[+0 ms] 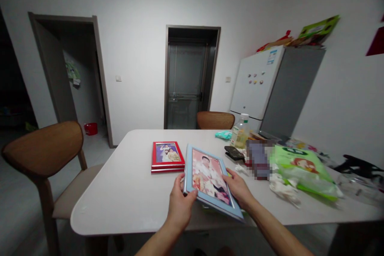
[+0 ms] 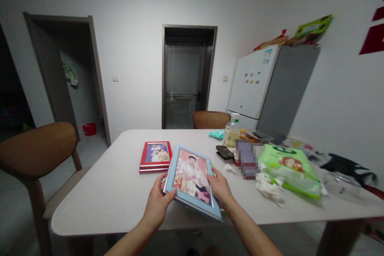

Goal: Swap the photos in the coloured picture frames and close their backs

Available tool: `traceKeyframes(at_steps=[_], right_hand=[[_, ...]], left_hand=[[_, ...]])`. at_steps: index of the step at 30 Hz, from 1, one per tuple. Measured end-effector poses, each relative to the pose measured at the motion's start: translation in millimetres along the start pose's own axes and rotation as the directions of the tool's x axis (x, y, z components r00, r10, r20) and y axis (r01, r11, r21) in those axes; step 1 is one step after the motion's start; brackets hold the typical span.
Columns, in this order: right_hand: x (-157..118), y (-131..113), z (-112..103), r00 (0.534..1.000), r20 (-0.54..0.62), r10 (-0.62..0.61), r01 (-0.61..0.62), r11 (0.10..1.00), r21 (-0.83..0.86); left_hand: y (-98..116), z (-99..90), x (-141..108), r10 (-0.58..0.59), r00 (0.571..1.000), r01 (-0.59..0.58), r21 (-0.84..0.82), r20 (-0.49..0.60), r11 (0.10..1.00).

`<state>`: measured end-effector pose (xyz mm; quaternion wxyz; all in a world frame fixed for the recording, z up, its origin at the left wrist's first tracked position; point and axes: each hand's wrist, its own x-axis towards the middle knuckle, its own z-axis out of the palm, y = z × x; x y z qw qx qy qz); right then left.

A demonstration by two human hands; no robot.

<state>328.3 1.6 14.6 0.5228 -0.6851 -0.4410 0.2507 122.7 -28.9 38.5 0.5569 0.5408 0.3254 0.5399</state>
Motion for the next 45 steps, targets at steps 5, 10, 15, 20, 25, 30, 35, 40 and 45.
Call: traceKeyframes(at_steps=[5,10,15,20,25,30,35,40,45], right_hand=[[46,19,-36,0.999,0.005,-0.051,0.046,0.853,-0.519],[50,24,-33,0.996,0.026,-0.090,0.086,0.762,-0.642],[40,2,5,0.967,0.099,-0.236,0.236,0.673,-0.701],[21,-39,105,0.806,0.416,-0.421,0.592,0.571,-0.569],[16,-60,170,0.719,0.492,-0.491,0.695,0.493,-0.523],[7,-61,169,0.664,0.544,-0.514,0.747,0.432,-0.504],[-30,-68,152,0.586,0.578,-0.568,0.810,0.424,-0.404],[-72,-77,136,0.553,0.564,-0.614,0.818,0.529,-0.226],[-86,-93,116,0.692,0.472,-0.546,0.579,0.810,0.088]], left_hand=[[-42,14.1,9,-0.100,0.993,0.076,0.320,0.058,0.944],[-43,9.4,3,-0.079,0.985,-0.025,0.578,0.155,0.816],[-40,-24.6,11,-0.099,0.995,0.079,0.470,0.019,0.879],[-45,-64.0,29,-0.144,0.978,0.177,0.238,-0.150,0.955],[-41,-88.3,33,-0.211,0.947,0.239,0.093,-0.240,0.966],[-39,-100.7,32,-0.339,0.901,0.309,-0.149,-0.271,0.939],[-35,-97.1,30,-0.357,0.903,0.261,-0.354,-0.239,0.898],[-22,-82.3,15,-0.158,0.954,0.031,-0.438,-0.256,0.898],[5,-82.3,-7,0.022,0.934,-0.061,-0.099,-0.357,0.993]])
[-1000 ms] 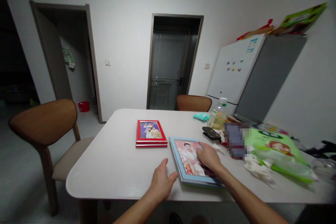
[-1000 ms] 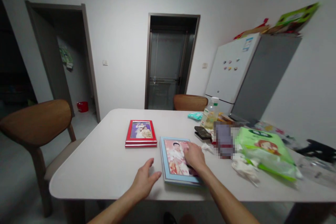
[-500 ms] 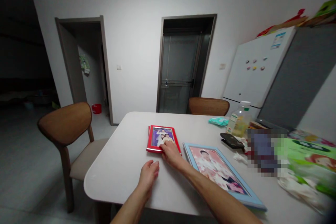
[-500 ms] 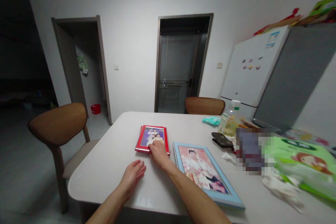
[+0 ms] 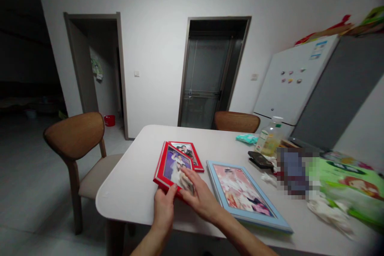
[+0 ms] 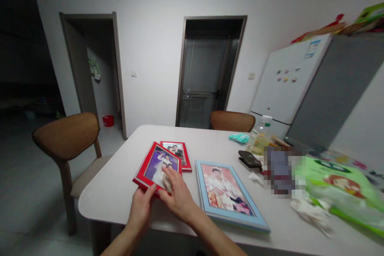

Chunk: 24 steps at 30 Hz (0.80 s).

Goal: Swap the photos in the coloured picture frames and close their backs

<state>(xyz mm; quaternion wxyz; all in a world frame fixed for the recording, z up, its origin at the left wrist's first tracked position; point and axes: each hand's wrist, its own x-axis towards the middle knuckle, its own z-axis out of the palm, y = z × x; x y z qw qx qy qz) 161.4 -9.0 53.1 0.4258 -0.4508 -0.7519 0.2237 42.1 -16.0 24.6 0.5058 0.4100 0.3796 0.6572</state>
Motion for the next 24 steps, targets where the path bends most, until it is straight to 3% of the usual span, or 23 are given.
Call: traceKeyframes(at_steps=[2,4,5,7,9,10,11,12,13,16,19,21,24], right_hand=[[1,-9,-9,0.981,-0.072,0.179,-0.153,0.949,0.276],[0,-19,-18,0.932,-0.086,0.352,-0.252,0.799,0.545],[-1,-24,-21,0.910,-0.084,0.406,-0.260,0.717,0.647],[-5,-31,-26,0.891,-0.077,0.447,-0.230,0.593,0.772],[-13,-33,-28,0.889,-0.052,0.455,-0.227,0.537,0.813],[-17,-31,-28,0.884,-0.029,0.467,-0.253,0.529,0.810],[-21,-28,-28,0.875,-0.001,0.484,-0.293,0.532,0.794],[-24,-24,-28,0.866,0.023,0.500,-0.336,0.547,0.767],[-28,-18,-27,0.858,0.039,0.513,-0.376,0.573,0.728],[-33,2,-26,0.854,0.041,0.518,-0.456,0.710,0.537],[-33,21,-23,0.880,-0.028,0.475,-0.461,0.865,0.197],[-32,30,-21,0.908,-0.045,0.416,-0.417,0.908,-0.025],[-31,36,-18,0.934,-0.005,0.358,-0.349,0.905,-0.242]], left_hand=[[14,-5.5,-9,0.084,0.996,-0.089,0.219,0.032,0.972],[25,-10.7,-19,0.189,0.969,-0.238,0.399,0.158,0.885],[29,-13.0,-24,0.250,0.935,-0.344,0.465,0.253,0.816],[32,-16.5,-33,0.376,0.797,-0.596,0.522,0.472,0.610],[32,-18.3,-41,0.460,0.593,-0.805,0.484,0.661,0.342],[30,-18.5,-44,0.469,0.502,-0.863,0.454,0.727,0.221],[28,-18.3,-47,0.459,0.438,-0.893,0.432,0.773,0.125],[25,-17.7,-49,0.438,0.400,-0.906,0.420,0.805,0.056],[22,-16.9,-51,0.417,0.385,-0.908,0.419,0.824,0.010],[9,-14.9,-54,0.375,0.395,-0.896,0.442,0.839,-0.047],[-6,-16.0,-54,0.350,0.409,-0.886,0.458,0.843,-0.068],[-16,-18.2,-54,0.334,0.418,-0.883,0.465,0.845,-0.072],[-29,-21.1,-55,0.331,0.443,-0.871,0.487,0.833,-0.060]])
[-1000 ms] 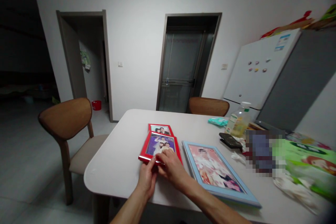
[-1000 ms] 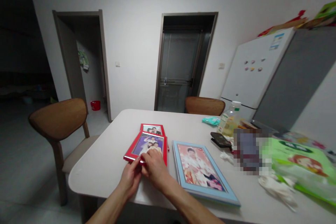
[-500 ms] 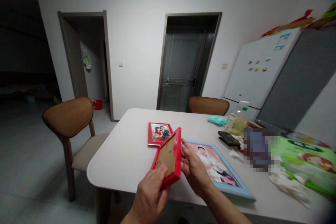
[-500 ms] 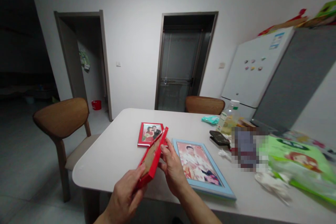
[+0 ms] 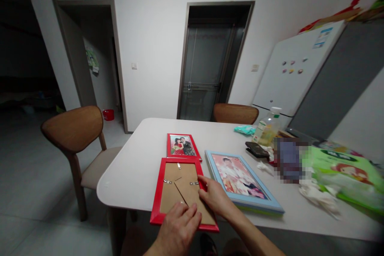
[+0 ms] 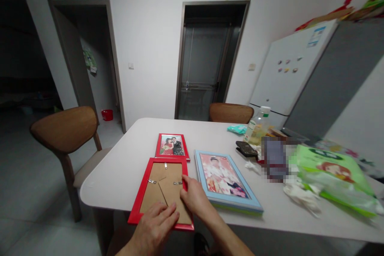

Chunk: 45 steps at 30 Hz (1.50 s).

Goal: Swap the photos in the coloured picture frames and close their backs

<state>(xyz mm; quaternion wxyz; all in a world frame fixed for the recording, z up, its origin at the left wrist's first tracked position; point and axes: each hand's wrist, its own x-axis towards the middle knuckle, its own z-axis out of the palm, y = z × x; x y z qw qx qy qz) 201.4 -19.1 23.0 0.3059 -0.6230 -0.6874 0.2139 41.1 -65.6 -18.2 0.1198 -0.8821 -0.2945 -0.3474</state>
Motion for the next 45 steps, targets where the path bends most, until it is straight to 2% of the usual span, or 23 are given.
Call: traceKeyframes(at_steps=[4,8,10,13,15,17,25,29,31,33,35,37,45], right_hand=[[1,-1,3,0.999,0.041,-0.016,0.023,0.985,-0.171],[2,-3,5,0.998,0.069,-0.005,0.025,0.955,-0.297],[2,-3,6,0.997,0.073,-0.006,0.030,0.941,-0.338],[3,-1,6,0.996,0.090,-0.014,0.045,0.935,-0.353],[5,-1,7,0.996,0.089,-0.027,0.057,0.933,-0.355],[8,0,8,0.996,0.062,-0.058,0.077,0.930,-0.360],[24,5,12,0.992,0.034,-0.123,0.127,0.933,-0.338],[18,4,12,0.991,-0.009,-0.132,0.121,0.929,-0.350],[9,0,11,0.981,-0.010,-0.194,0.180,0.927,-0.328],[-3,-7,10,0.955,0.090,-0.283,0.297,0.922,-0.247],[-13,-16,10,0.899,0.249,-0.359,0.399,0.908,-0.129],[-18,-24,13,0.850,0.343,-0.399,0.444,0.894,-0.059],[-15,-35,27,0.853,0.298,-0.429,0.471,0.878,-0.085]], left_hand=[[2,9.8,-4,-0.050,0.998,0.051,-0.024,0.048,0.998],[-1,5.4,-6,-0.126,0.977,0.137,-0.052,0.174,0.989],[-7,-3.4,-7,-0.176,0.944,0.200,-0.057,0.280,0.978],[-17,-19.3,-7,-0.273,0.864,0.317,-0.036,0.423,0.948],[-23,-28.1,-6,-0.307,0.820,0.371,-0.041,0.483,0.928],[-27,-34.1,-5,-0.302,0.801,0.393,-0.073,0.517,0.917],[-29,-43.5,2,-0.332,0.804,0.463,-0.168,0.493,0.870],[-32,-43.4,-1,-0.337,0.815,0.464,-0.183,0.472,0.867],[-35,-41.8,-5,-0.358,0.824,0.472,-0.183,0.439,0.863],[-38,-39.9,-10,-0.388,0.825,0.488,-0.171,0.410,0.856],[-40,-38.1,-13,-0.404,0.821,0.499,-0.163,0.403,0.851],[-41,-36.6,-13,-0.405,0.821,0.501,-0.167,0.403,0.849],[-39,-36.9,-12,-0.400,0.826,0.495,-0.172,0.397,0.852]])
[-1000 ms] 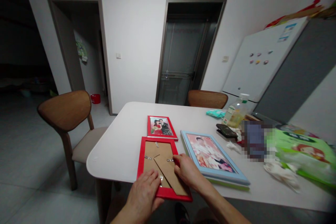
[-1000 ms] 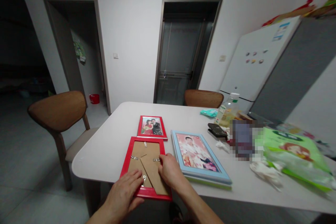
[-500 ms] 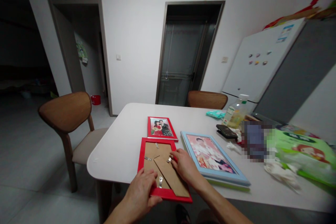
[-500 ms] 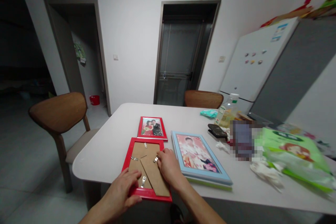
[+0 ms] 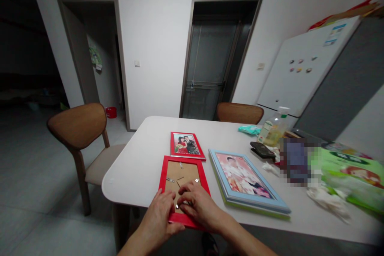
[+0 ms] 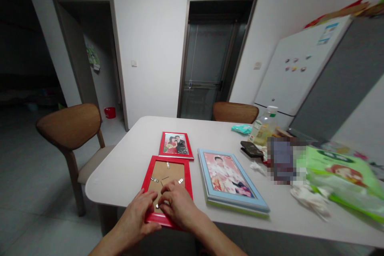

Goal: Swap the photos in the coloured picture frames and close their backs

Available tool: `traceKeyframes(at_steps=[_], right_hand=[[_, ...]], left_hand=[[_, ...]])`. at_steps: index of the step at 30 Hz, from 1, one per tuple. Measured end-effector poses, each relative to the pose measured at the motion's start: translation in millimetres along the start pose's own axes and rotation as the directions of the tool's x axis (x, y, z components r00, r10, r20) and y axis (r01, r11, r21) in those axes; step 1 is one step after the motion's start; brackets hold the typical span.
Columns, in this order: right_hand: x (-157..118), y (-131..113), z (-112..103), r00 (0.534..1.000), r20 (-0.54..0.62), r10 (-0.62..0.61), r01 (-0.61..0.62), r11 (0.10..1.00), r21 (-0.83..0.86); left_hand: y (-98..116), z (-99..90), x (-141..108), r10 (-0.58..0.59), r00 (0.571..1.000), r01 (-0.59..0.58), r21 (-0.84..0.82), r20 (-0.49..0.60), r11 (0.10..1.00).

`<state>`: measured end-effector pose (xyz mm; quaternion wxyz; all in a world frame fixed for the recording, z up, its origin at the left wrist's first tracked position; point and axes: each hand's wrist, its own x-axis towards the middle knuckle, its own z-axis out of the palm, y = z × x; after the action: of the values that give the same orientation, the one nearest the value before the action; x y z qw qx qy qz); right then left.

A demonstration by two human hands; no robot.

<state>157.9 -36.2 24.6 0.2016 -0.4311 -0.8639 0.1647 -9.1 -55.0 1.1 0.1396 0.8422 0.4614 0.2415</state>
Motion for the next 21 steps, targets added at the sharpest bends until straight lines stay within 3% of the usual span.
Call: traceKeyframes(at_steps=[5,12,18,21], right_hand=[[18,4,2,0.996,-0.080,0.045,-0.042,0.999,0.033],[64,12,27,0.964,-0.152,0.218,-0.234,0.967,-0.097],[67,25,26,0.945,-0.219,0.244,-0.285,0.942,-0.180],[64,38,18,0.913,-0.283,0.295,-0.360,0.907,-0.217]], left_hand=[[2,-1.4,0,0.014,1.000,-0.015,-0.019,-0.004,1.000],[2,2.9,1,0.022,0.999,-0.023,-0.032,-0.027,0.999],[0,5.7,0,0.012,0.999,-0.014,-0.050,-0.038,0.999],[-3,8.7,-1,0.010,0.998,-0.013,-0.059,-0.059,0.998]])
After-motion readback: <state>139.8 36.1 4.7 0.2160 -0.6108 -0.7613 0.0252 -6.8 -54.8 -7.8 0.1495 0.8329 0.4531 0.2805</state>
